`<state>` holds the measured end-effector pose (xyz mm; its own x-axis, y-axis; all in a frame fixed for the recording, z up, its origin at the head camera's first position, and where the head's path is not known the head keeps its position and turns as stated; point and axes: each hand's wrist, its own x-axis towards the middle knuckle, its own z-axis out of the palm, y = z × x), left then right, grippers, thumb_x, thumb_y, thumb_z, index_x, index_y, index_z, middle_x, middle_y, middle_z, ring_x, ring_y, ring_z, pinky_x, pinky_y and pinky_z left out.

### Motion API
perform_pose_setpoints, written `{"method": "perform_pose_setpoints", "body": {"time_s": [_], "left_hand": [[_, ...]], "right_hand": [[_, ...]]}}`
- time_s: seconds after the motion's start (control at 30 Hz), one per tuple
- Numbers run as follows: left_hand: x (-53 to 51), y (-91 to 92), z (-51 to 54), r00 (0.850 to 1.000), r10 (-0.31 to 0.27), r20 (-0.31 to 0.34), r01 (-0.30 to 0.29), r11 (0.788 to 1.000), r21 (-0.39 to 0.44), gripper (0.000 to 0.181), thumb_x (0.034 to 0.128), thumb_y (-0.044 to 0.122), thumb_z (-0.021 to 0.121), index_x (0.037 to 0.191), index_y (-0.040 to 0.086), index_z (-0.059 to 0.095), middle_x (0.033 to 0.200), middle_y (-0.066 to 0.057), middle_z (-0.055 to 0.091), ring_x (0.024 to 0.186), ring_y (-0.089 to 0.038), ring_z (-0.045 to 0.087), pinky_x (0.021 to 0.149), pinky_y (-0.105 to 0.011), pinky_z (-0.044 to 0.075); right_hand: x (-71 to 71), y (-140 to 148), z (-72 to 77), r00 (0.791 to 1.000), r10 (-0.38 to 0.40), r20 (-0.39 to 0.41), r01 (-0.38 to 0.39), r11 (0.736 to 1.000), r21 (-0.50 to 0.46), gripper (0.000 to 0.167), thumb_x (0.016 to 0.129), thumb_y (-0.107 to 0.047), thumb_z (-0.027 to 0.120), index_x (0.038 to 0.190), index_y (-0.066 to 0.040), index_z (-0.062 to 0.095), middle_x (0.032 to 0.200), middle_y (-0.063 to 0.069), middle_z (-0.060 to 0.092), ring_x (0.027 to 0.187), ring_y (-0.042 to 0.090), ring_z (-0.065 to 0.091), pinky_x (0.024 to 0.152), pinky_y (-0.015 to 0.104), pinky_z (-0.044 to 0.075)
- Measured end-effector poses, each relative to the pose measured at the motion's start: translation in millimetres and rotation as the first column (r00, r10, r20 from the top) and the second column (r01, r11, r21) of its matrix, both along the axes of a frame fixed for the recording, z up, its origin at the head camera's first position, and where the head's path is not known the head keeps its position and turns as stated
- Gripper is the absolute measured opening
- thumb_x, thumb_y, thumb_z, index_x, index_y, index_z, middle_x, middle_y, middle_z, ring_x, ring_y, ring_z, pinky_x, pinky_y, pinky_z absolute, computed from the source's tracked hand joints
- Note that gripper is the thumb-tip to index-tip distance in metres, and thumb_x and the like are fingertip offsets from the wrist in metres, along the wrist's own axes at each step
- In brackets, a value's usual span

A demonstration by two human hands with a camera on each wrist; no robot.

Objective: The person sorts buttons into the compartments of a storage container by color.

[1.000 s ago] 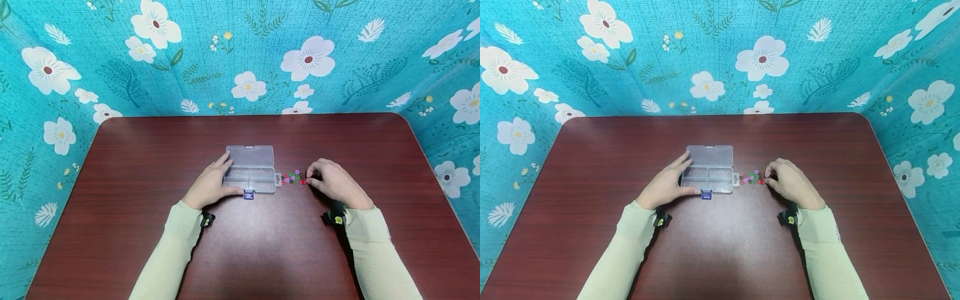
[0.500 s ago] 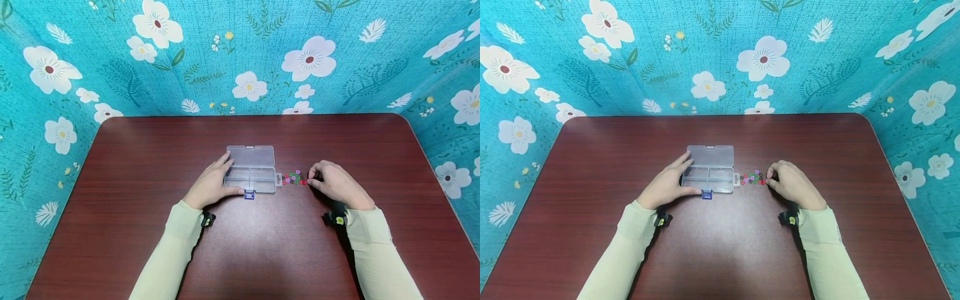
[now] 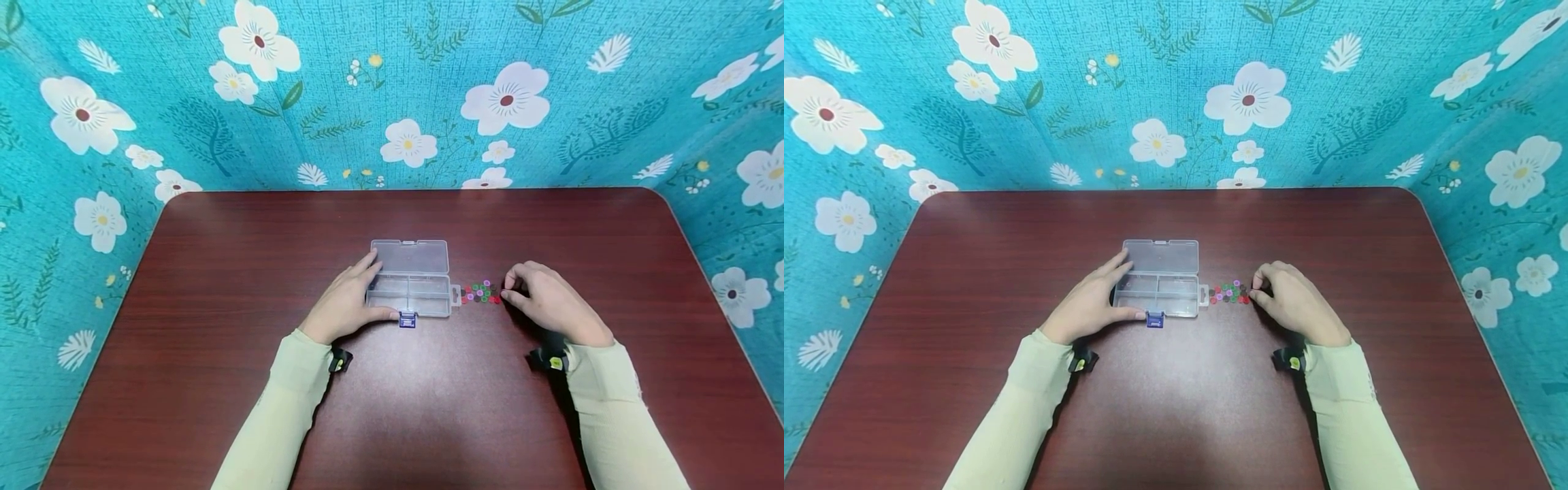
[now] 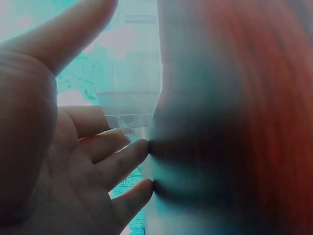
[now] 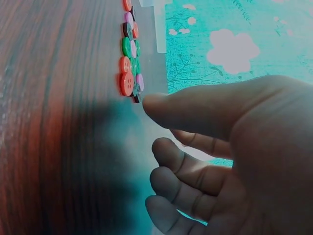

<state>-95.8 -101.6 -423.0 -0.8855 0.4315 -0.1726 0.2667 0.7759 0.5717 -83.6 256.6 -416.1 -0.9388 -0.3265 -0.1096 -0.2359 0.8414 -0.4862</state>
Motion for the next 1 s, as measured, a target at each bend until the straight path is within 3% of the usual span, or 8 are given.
{"method": "perform_pose_setpoints", "body": {"time_s": [0.23, 0.5, 1.0], "left_hand": [[3.1, -0.4, -1.1, 0.999, 0.028, -0.016, -0.027, 1.0, 0.014, 0.102, 0.0772, 0.055, 0.083, 0.154, 0.004, 0.039, 0.168, -0.011, 0.011, 0.15, -0.034, 0.024, 0.119, -0.051, 0.027], [2.5, -0.3, 0.0, 1.0, 0.027, -0.007, -0.027, 0.999, -0.02, 0.106, 0.0769, 0.057, 0.082, 0.155, 0.003, 0.035, 0.166, -0.013, 0.017, 0.153, -0.026, 0.019, 0.123, -0.047, 0.014], [2.2, 1.1, -0.3, 0.999, 0.048, -0.008, -0.049, 0.997, -0.06, 0.109, 0.0769, 0.061, 0.08, 0.156, 0.001, 0.033, 0.166, -0.011, 0.019, 0.153, -0.026, 0.019, 0.123, -0.047, 0.014]], "right_hand": [[0.7, -1.9, 0.2, 0.999, -0.009, -0.042, 0.007, 1.0, -0.028, 0.01, 0.094, -0.011, 0.069, 0.091, -0.013, 0.059, 0.089, 0.002, 0.058, 0.082, 0.019, 0.051, 0.072, 0.037, 0.044], [-0.5, -10.9, -0.3, 0.997, -0.012, -0.074, 0.008, 0.999, -0.045, 0.01, 0.093, -0.012, 0.07, 0.09, -0.013, 0.06, 0.089, 0.001, 0.058, 0.083, 0.018, 0.052, 0.073, 0.036, 0.045], [-3.5, -26.4, 2.8, 0.993, 0.007, -0.122, -0.016, 0.997, -0.073, 0.008, 0.095, -0.013, 0.067, 0.091, -0.014, 0.061, 0.092, 0.001, 0.059, 0.086, 0.017, 0.051, 0.074, 0.036, 0.044]]}}
